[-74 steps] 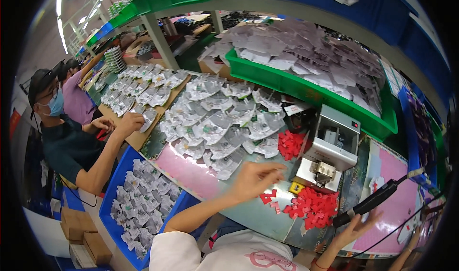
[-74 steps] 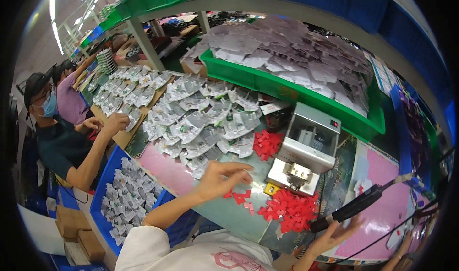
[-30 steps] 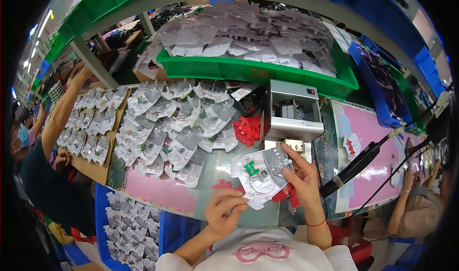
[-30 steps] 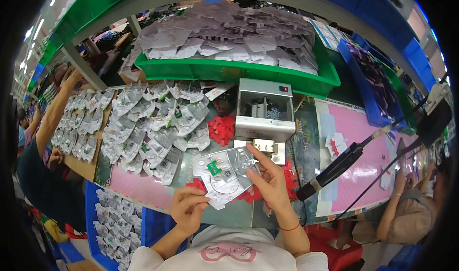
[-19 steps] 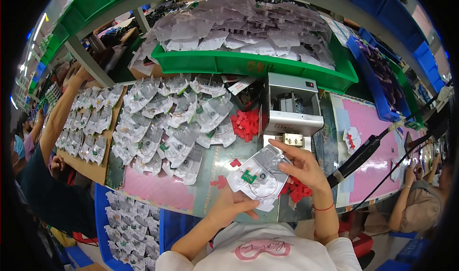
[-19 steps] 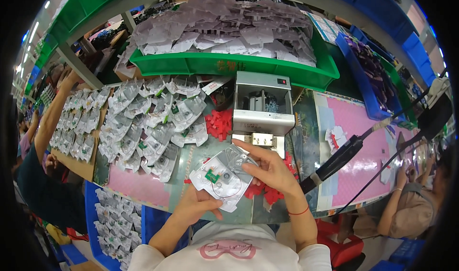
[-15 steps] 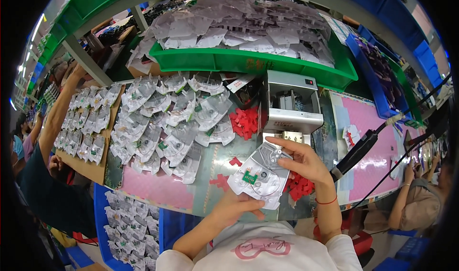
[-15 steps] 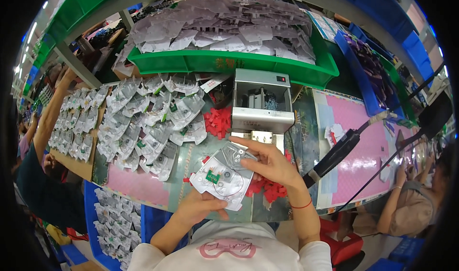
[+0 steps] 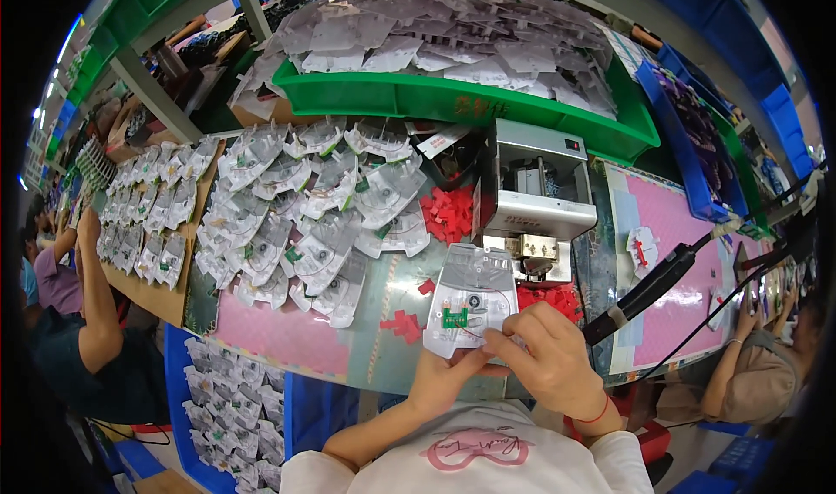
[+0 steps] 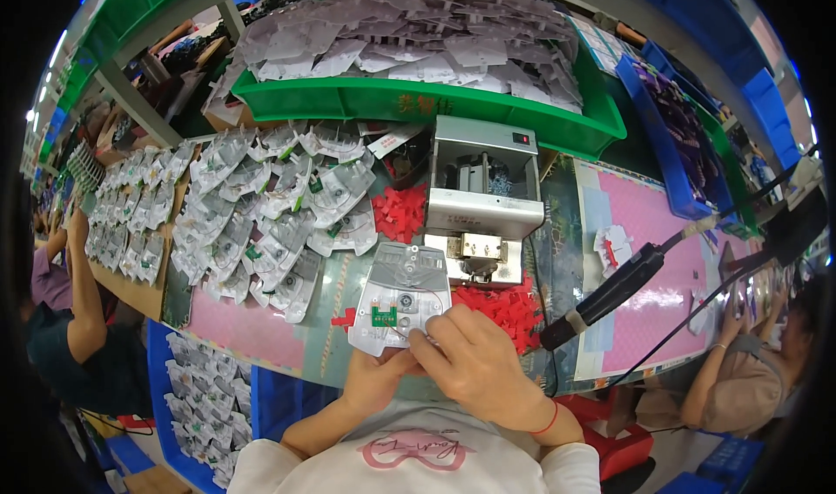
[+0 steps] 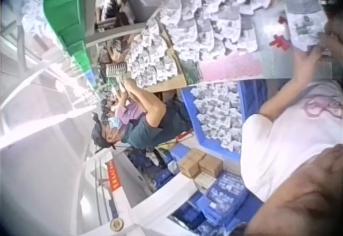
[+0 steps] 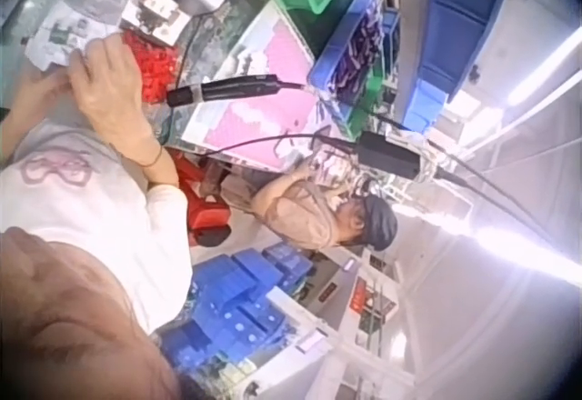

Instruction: Assembling small red plastic parts into white housing components using an electric screwdriver in a factory setting.

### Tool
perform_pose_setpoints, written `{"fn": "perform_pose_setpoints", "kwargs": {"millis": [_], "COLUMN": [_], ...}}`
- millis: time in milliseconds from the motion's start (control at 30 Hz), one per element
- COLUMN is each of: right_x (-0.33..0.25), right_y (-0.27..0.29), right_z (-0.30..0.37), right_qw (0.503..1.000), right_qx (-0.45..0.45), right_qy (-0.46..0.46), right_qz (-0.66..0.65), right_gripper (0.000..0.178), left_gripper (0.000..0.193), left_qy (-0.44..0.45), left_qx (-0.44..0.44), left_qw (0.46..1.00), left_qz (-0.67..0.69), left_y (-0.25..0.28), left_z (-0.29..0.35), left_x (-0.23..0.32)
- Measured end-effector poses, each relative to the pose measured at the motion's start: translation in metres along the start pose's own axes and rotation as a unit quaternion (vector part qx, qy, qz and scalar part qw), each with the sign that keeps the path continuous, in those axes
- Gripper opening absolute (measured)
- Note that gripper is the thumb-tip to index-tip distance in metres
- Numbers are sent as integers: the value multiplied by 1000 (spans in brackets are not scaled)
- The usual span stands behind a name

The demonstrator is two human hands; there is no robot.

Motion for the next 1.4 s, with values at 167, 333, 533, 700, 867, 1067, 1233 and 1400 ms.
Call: {"fn": "perform_pose_setpoints", "kwargs": {"millis": [167, 333, 533, 700, 867, 1067, 1233, 1400], "right_x": [-1, 2, 4, -2, -5, -5, 10, 35], "right_y": [-6, -9, -12, -16, -20, -25, -1, 5], "right_z": [6, 12, 22, 30, 33, 37, 47, 68], "right_qw": [998, 992, 985, 980, 982, 981, 989, 963], "right_qx": [39, 93, 91, 64, 65, 85, 133, 212], "right_qy": [47, 66, 144, 189, 175, 174, 71, -166], "right_qz": [-12, -45, -16, 24, 3, -2, 8, -15], "right_gripper": [30, 28, 20, 15, 15, 15, 13, 27], "left_gripper": [27, 19, 16, 19, 25, 29, 34, 30], "left_qy": [-57, -54, -11, 36, 13, -1, 44, -70], "left_qx": [10, 56, 63, 101, 111, 140, 131, 180], "left_qw": [998, 997, 980, 979, 990, 990, 984, 967], "left_qz": [-25, -4, 188, 174, 87, 34, 109, 166], "left_y": [-3, 2, 4, -6, -10, -5, 26, 38], "left_z": [4, 7, 14, 13, 10, 7, 2, -4], "left_x": [-4, -15, -22, -14, -12, -14, -5, 4]}}
Point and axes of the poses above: each hand's wrist, its own z-axis away from the middle knuckle, its own y-axis out of the back of the hand, x = y × z, the point moved 1 cm from there along -z, towards the middle knuckle, and after that the axes turned 2 degrees about y, right-handed, at the moved point
